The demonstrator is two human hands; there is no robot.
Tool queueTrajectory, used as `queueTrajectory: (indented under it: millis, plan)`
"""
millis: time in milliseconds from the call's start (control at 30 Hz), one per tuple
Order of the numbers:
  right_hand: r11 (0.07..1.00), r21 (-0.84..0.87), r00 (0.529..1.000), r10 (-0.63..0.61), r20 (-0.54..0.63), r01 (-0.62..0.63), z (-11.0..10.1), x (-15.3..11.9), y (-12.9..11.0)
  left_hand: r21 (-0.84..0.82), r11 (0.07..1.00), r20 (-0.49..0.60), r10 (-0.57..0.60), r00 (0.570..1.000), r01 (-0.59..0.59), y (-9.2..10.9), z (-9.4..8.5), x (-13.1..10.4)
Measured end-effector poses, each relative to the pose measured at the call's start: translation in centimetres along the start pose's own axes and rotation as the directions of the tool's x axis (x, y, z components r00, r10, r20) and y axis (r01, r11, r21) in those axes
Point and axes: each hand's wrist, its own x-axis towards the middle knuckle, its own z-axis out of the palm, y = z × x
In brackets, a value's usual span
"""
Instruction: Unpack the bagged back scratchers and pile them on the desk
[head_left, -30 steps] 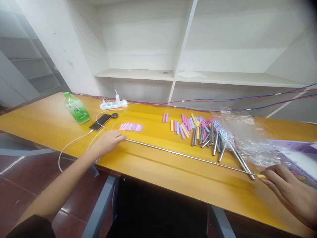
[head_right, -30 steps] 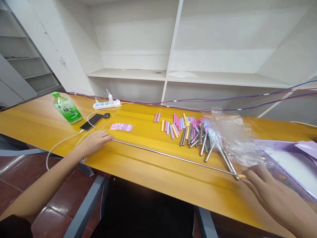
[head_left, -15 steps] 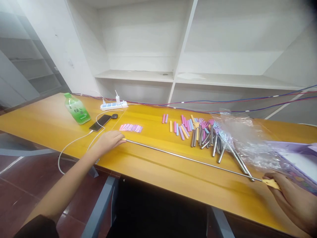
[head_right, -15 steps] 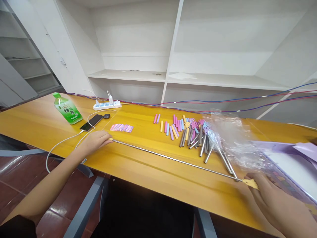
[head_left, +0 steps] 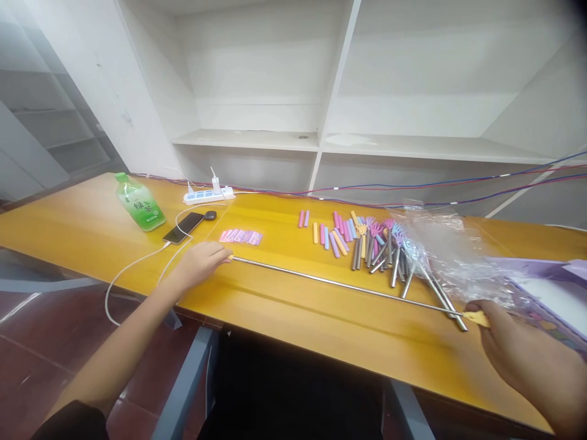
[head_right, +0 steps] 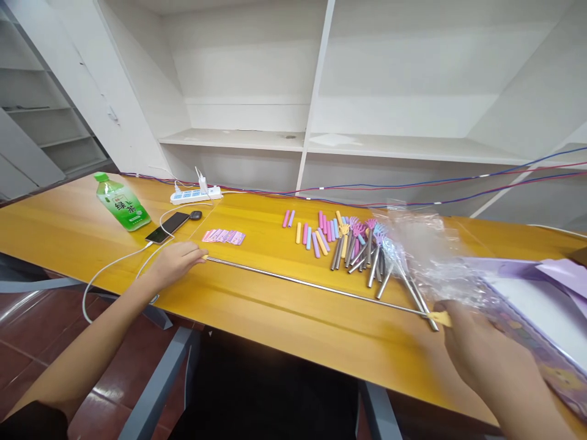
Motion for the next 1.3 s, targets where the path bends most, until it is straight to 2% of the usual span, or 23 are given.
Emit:
queueTrajectory:
  millis: [100,200,300,400,500,600,700,833,933,1033,1133,1200,1300]
  plan:
    - [0.998,-0.037,0.993,-0.038,0.114,0.042,-0.6,0.6,-4.4,-0.04,0.999,-0.022,-0.008,1.0,0.007,2.1,1.0,1.1]
    - [0.994,-0.072,0.995,-0.072,0.076,0.077,-0.8,1.3,-7.8,-0.058,0.998,-0.034,-0.033,0.999,0.031,4.1,1.9,2.6]
    - [0.991,-0.085,0.993,-0.101,0.058,0.105,-1.2,1.8,-10.0,-0.1,0.994,-0.023,-0.053,0.998,0.05,5.7,2.5,4.0]
    - [0.989,-0.099,0.993,-0.104,0.063,0.11,-2.0,1.9,-12.7,-0.178,0.98,0.016,-0.09,0.996,0.091,8.0,2.9,5.3]
    - [0.984,-0.129,0.991,-0.119,0.057,0.126,-2.6,1.5,-16.6,-0.257,0.957,0.061,-0.125,0.99,0.137,11.3,3.4,6.7]
    - [0.975,-0.143,0.98,-0.15,0.128,0.168,-2.9,1.0,-20.7,-0.295,0.939,0.129,-0.143,0.981,0.175,14.7,3.8,7.9]
    - [0.97,-0.145,0.963,-0.164,0.216,0.198,-2.8,0.5,-23.7,-0.301,0.932,0.216,-0.141,0.966,0.203,16.7,3.9,8.5]
    - [0.965,-0.116,0.944,-0.197,0.264,0.234,-2.4,-0.1,-24.6,-0.298,0.932,0.304,-0.115,0.946,0.209,16.6,4.0,8.2]
    - [0.96,-0.068,0.933,-0.248,0.26,0.273,-2.0,-0.4,-24.2,-0.297,0.937,0.311,-0.089,0.946,0.186,15.6,4.0,7.7]
    - [0.915,-0.001,0.913,-0.402,0.07,0.403,-1.6,-0.3,-23.8,-0.285,0.943,0.279,-0.09,0.956,0.172,14.8,3.8,7.5]
    - [0.819,0.028,0.811,-0.562,-0.164,0.573,-1.2,0.0,-23.5,-0.285,0.944,0.263,-0.09,0.961,0.166,14.4,3.4,7.4]
    - [0.775,0.049,0.761,-0.603,-0.239,0.63,-1.2,0.3,-23.4,-0.294,0.941,0.267,-0.09,0.959,0.17,14.4,3.1,7.4]
    - [0.726,0.095,0.718,-0.637,-0.282,0.681,-1.4,0.4,-23.5,-0.316,0.93,0.29,-0.091,0.953,0.185,14.5,2.8,7.5]
